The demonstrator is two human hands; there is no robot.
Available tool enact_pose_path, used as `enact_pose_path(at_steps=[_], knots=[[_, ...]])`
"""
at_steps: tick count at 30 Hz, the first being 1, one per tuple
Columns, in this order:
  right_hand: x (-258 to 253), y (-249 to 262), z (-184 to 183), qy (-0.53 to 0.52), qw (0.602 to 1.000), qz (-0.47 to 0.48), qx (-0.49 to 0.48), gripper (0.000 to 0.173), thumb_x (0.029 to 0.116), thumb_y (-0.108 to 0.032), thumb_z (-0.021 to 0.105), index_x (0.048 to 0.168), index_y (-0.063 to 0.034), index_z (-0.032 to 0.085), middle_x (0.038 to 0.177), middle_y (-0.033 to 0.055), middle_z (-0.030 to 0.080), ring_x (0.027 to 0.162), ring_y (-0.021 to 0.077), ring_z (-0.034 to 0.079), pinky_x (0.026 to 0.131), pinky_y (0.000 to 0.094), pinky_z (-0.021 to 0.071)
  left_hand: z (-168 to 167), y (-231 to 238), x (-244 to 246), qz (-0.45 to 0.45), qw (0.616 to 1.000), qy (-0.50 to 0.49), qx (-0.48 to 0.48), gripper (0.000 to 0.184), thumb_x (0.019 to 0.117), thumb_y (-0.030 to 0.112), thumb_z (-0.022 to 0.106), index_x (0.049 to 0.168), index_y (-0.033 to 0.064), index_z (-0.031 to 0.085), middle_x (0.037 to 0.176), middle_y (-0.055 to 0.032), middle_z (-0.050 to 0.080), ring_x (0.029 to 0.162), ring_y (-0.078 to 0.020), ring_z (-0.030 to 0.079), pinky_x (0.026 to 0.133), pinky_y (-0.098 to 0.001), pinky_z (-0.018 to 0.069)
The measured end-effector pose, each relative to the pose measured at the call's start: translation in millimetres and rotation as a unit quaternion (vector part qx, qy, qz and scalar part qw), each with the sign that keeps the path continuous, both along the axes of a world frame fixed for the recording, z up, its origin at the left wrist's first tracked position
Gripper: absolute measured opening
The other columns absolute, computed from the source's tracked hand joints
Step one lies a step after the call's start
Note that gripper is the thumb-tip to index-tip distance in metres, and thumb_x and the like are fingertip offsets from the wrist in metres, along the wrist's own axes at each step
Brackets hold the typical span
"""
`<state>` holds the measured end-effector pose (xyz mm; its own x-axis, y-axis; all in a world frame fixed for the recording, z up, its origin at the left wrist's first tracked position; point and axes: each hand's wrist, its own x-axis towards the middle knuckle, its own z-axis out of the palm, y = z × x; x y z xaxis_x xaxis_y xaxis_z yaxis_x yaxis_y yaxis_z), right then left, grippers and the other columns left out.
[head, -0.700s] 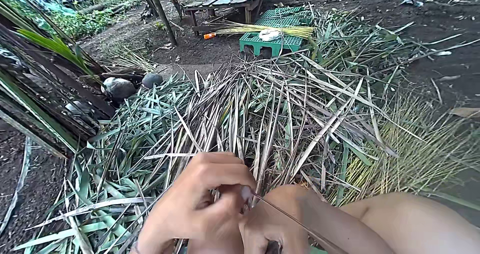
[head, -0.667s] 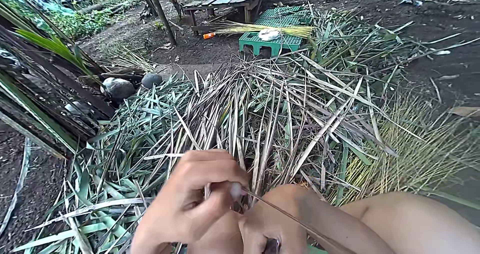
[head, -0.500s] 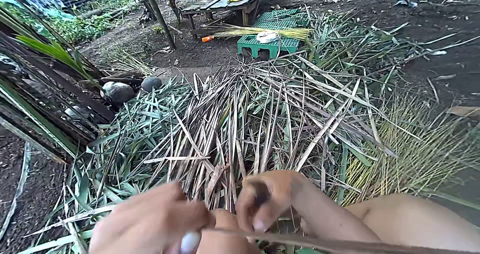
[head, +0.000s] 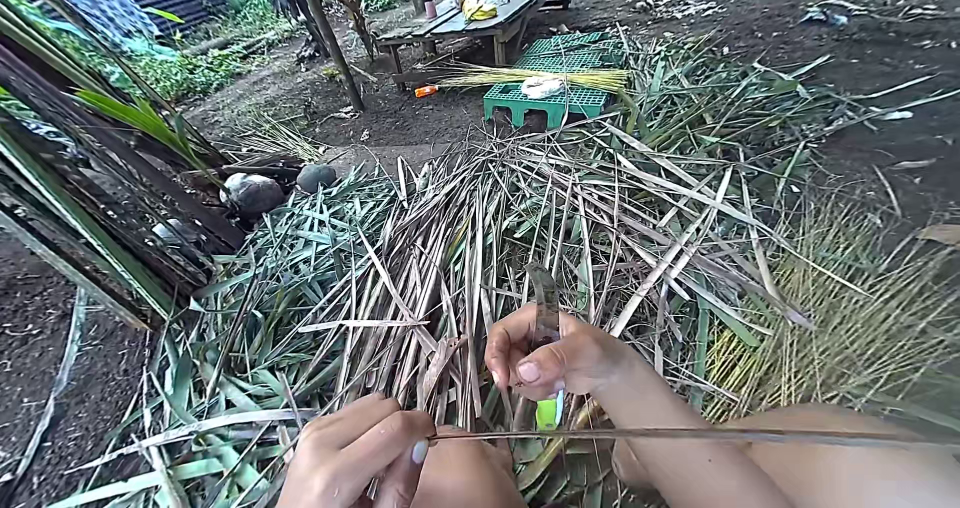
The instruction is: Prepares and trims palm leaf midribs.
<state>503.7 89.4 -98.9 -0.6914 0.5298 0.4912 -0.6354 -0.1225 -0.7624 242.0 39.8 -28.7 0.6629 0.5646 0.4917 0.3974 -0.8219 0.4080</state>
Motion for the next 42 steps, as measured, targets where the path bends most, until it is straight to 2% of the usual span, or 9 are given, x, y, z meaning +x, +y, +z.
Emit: enact_pose_path(at_steps=[7, 12, 27, 30, 32, 35, 37, 40, 42], knots=[[-2, 0, 1, 0.023, 0.999, 0.036, 0.023, 0.018, 0.0980, -0.030, 0.064, 0.108, -0.0149, 0.068, 0.075, -0.0142, 0.063, 0.051, -0.0121, 0.044, 0.044, 0.0068, 0.0327, -11, 9, -8, 0.042, 0.999, -0.003, 0.023, 0.035, 0.1065, 0.025, 0.046, 0.087, 0.0047, 0.066, 0.067, -0.0034, 0.057, 0.064, -0.0063, 0.053, 0.061, -0.0183, 0.0429], [-2, 0, 1, 0.023, 0.999, 0.041, 0.027, 0.014, 0.0990, -0.026, 0.063, 0.108, -0.0158, 0.068, 0.081, -0.0134, 0.065, 0.054, -0.0123, 0.047, 0.046, 0.0062, 0.0344, -15, 13, -9, 0.034, 0.999, -0.008, 0.030, 0.036, 0.1077, 0.028, 0.045, 0.089, 0.0063, 0.066, 0.067, -0.0015, 0.056, 0.064, -0.0045, 0.052, 0.061, -0.0168, 0.0426], [-1, 1, -2, 0.037, 0.998, 0.049, 0.007, 0.018, 0.0985, -0.028, 0.063, 0.109, -0.0142, 0.067, 0.071, -0.0148, 0.060, 0.052, -0.0114, 0.045, 0.045, 0.0075, 0.0334, -14, 13, -9, 0.031, 0.999, -0.015, 0.039, 0.036, 0.1078, 0.028, 0.045, 0.088, 0.0064, 0.065, 0.066, -0.0010, 0.055, 0.063, -0.0044, 0.051, 0.061, -0.0171, 0.0414], [0, 3, -2, 0.044, 0.998, 0.041, 0.003, 0.019, 0.0995, -0.029, 0.063, 0.111, -0.0145, 0.068, 0.079, -0.0138, 0.065, 0.055, -0.0110, 0.048, 0.048, 0.0077, 0.0365, -13, 13, -10, 0.030, 0.999, -0.016, 0.036, 0.036, 0.1079, 0.027, 0.045, 0.088, 0.0058, 0.065, 0.066, -0.0016, 0.055, 0.064, -0.0046, 0.051, 0.061, -0.0171, 0.0412], [3, 4, -3, 0.043, 0.999, 0.021, 0.002, 0.019, 0.0995, -0.028, 0.063, 0.113, -0.0155, 0.069, 0.077, -0.0146, 0.064, 0.054, -0.0108, 0.047, 0.048, 0.0081, 0.0368, -11, 13, -11, 0.036, 0.999, -0.015, 0.036, 0.037, 0.1080, 0.028, 0.045, 0.088, 0.0057, 0.065, 0.067, -0.0019, 0.056, 0.064, -0.0041, 0.052, 0.062, -0.0166, 0.0416], [16, 7, -11, 0.033, 0.996, -0.081, -0.025, 0.021, 0.0955, -0.024, 0.065, 0.115, -0.0185, 0.072, 0.072, -0.0156, 0.063, 0.053, -0.0092, 0.049, 0.048, 0.0094, 0.0391, -10, 17, -15, 0.061, 0.997, -0.017, 0.052, 0.036, 0.1071, 0.028, 0.045, 0.088, 0.0063, 0.066, 0.068, -0.0006, 0.058, 0.064, -0.0015, 0.053, 0.062, -0.0143, 0.0432], [26, 12, -20, 0.064, 0.986, -0.145, -0.047, 0.025, 0.0924, -0.019, 0.068, 0.117, -0.0179, 0.073, 0.083, -0.0119, 0.068, 0.057, -0.0066, 0.054, 0.050, 0.0104, 0.0432, -9, 23, -19, 0.087, 0.994, -0.023, 0.064, 0.035, 0.1055, 0.027, 0.045, 0.087, 0.0058, 0.066, 0.067, 0.0000, 0.058, 0.060, 0.0006, 0.050, 0.057, -0.0129, 0.0411], [41, 20, -30, 0.152, 0.971, -0.180, -0.030, 0.031, 0.0863, -0.013, 0.072, 0.117, -0.0171, 0.074, 0.110, -0.0012, 0.071, 0.065, -0.0001, 0.061, 0.053, 0.0131, 0.0485, -12, 34, -23, 0.119, 0.991, -0.023, 0.057, 0.034, 0.1032, 0.025, 0.046, 0.086, 0.0051, 0.068, 0.062, 0.0011, 0.054, 0.054, 0.0018, 0.046, 0.052, -0.0127, 0.0381], [47, 22, -29, 0.191, 0.961, -0.198, -0.022, 0.029, 0.0860, -0.016, 0.074, 0.115, -0.0176, 0.076, 0.120, 0.0030, 0.070, 0.067, 0.0026, 0.064, 0.054, 0.0144, 0.0503, -14, 40, -25, 0.138, 0.990, -0.013, 0.042, 0.033, 0.1017, 0.024, 0.047, 0.085, 0.0058, 0.069, 0.061, 0.0020, 0.054, 0.052, 0.0015, 0.045, 0.051, -0.0139, 0.0376]])
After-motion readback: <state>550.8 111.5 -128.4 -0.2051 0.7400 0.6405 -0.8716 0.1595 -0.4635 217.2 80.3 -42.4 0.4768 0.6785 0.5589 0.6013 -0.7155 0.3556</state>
